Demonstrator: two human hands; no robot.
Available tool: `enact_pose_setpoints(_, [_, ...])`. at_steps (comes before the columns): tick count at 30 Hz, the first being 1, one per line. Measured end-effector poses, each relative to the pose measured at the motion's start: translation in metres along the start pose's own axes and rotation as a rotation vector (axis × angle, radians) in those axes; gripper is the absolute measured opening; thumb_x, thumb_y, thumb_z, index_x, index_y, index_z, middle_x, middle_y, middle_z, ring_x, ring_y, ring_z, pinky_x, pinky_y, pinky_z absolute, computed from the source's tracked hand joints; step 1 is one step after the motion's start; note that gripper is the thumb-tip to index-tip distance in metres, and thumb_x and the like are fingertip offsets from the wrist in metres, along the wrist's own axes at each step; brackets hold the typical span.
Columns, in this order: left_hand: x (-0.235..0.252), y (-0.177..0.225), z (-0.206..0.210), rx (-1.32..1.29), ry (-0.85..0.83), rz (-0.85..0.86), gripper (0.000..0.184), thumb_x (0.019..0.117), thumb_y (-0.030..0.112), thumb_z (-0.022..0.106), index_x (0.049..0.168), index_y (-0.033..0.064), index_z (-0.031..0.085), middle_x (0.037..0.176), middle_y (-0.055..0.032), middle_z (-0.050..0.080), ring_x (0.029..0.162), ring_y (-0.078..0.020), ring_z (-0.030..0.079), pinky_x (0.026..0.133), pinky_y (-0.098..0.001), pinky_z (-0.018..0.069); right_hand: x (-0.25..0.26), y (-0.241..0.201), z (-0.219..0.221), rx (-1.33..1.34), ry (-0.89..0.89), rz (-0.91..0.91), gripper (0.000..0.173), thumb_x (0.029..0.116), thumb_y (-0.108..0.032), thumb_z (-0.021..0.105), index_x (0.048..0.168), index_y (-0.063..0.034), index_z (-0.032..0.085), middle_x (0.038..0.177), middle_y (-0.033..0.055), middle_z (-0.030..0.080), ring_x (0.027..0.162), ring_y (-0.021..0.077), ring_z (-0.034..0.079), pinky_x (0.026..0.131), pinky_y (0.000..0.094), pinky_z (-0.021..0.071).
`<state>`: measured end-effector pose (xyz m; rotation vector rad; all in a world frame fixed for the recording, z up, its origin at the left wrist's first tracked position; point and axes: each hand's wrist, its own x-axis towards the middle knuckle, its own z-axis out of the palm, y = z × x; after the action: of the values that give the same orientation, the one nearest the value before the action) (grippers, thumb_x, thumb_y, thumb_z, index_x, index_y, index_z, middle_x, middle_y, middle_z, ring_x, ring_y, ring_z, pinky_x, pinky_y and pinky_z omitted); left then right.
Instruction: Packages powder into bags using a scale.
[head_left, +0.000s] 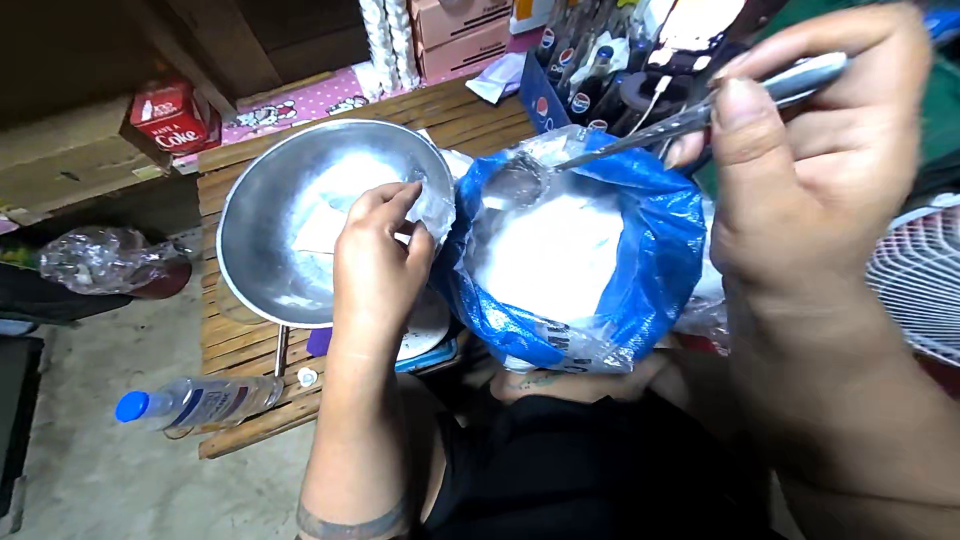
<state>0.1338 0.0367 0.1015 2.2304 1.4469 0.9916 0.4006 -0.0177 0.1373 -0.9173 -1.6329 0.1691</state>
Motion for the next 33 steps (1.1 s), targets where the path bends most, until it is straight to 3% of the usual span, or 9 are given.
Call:
enact_pose_setpoints(2, [0.000, 0.001, -0.001, 0.004, -0.013, -0.012, 0.037, 0.0974, 0.007, 0.057, 0.133, 0.0053, 0.068, 0.134, -0.0178, 0.063, 0.093, -0.0166, 0.070, 0.076, -0.0272, 0.0577, -0.017, 0.018, -0.011, -0.100, -0.016, 0.094, 0.014, 0.1088, -0.016, 0.045, 0.118, -0.0063, 0.050, 0.099, -0.0106, 0.061, 0.083, -0.0050, 0.061, 0.077, 0.0178, 0.0559])
enact_pose_setpoints(4, [0.000, 0.002, 0.000, 0.024, -0.013, -0.014, 0.037, 0.0976, 0.007, 0.057, 0.133, 0.0061, 0.068, 0.133, -0.0174, 0.063, 0.092, -0.0164, 0.070, 0.074, -0.0273, 0.0572, -0.037, 0.040, -0.019, -0.302, -0.097, 0.167, 0.026, 0.1103, -0.020, 0.042, 0.119, 0.0009, 0.055, 0.090, -0.0002, 0.063, 0.079, 0.0014, 0.061, 0.075, 0.0222, 0.0547])
enact_pose_setpoints(8, [0.000, 0.003, 0.000, 0.054, -0.012, -0.013, 0.037, 0.0984, 0.008, 0.056, 0.133, 0.0065, 0.068, 0.134, -0.0171, 0.063, 0.088, -0.0151, 0.069, 0.072, -0.0263, 0.0565, -0.067, 0.069, -0.024, -0.599, -0.218, 0.177, 0.032, 0.1101, -0.022, 0.042, 0.117, 0.0030, 0.061, 0.089, 0.0164, 0.066, 0.083, 0.0265, 0.066, 0.084, 0.0450, 0.0543])
enact_pose_setpoints(14, [0.000, 0.001, 0.000, 0.071, -0.002, 0.000, 0.037, 0.0978, 0.007, 0.056, 0.133, 0.0066, 0.067, 0.132, -0.0169, 0.063, 0.085, -0.0138, 0.068, 0.070, -0.0248, 0.0548, -0.085, 0.085, -0.017, -0.668, -0.268, 0.219, 0.033, 0.1096, -0.021, 0.042, 0.114, 0.0041, 0.062, 0.091, 0.0197, 0.068, 0.090, 0.0362, 0.068, 0.090, 0.0524, 0.0523])
enact_pose_setpoints(25, [0.000, 0.002, -0.001, 0.083, -0.008, 0.001, 0.036, 0.0978, 0.006, 0.057, 0.132, 0.0053, 0.068, 0.131, -0.0183, 0.063, 0.087, -0.0150, 0.069, 0.071, -0.0250, 0.0557, -0.100, 0.092, 0.013, -0.470, -0.321, 0.472, 0.031, 0.1092, -0.022, 0.041, 0.117, 0.0012, 0.060, 0.088, 0.0134, 0.067, 0.085, 0.0278, 0.068, 0.082, 0.0492, 0.0546])
enact_pose_setpoints(29, [0.000, 0.002, -0.001, 0.079, -0.006, 0.003, 0.036, 0.0977, 0.006, 0.057, 0.132, 0.0057, 0.068, 0.131, -0.0181, 0.063, 0.087, -0.0143, 0.068, 0.072, -0.0244, 0.0557, -0.101, 0.091, 0.012, -0.385, -0.287, 0.602, 0.030, 0.1104, -0.023, 0.040, 0.119, -0.0013, 0.058, 0.085, 0.0073, 0.066, 0.078, 0.0163, 0.064, 0.076, 0.0385, 0.0535])
enact_pose_setpoints(33, [0.000, 0.002, -0.001, 0.083, 0.000, 0.008, 0.036, 0.0974, 0.005, 0.057, 0.132, 0.0059, 0.068, 0.131, -0.0181, 0.063, 0.086, -0.0137, 0.068, 0.071, -0.0238, 0.0549, -0.100, 0.094, 0.003, -0.307, -0.197, 0.769, 0.031, 0.1109, -0.024, 0.038, 0.123, -0.0011, 0.056, 0.087, 0.0048, 0.066, 0.080, 0.0091, 0.062, 0.079, 0.0332, 0.0522])
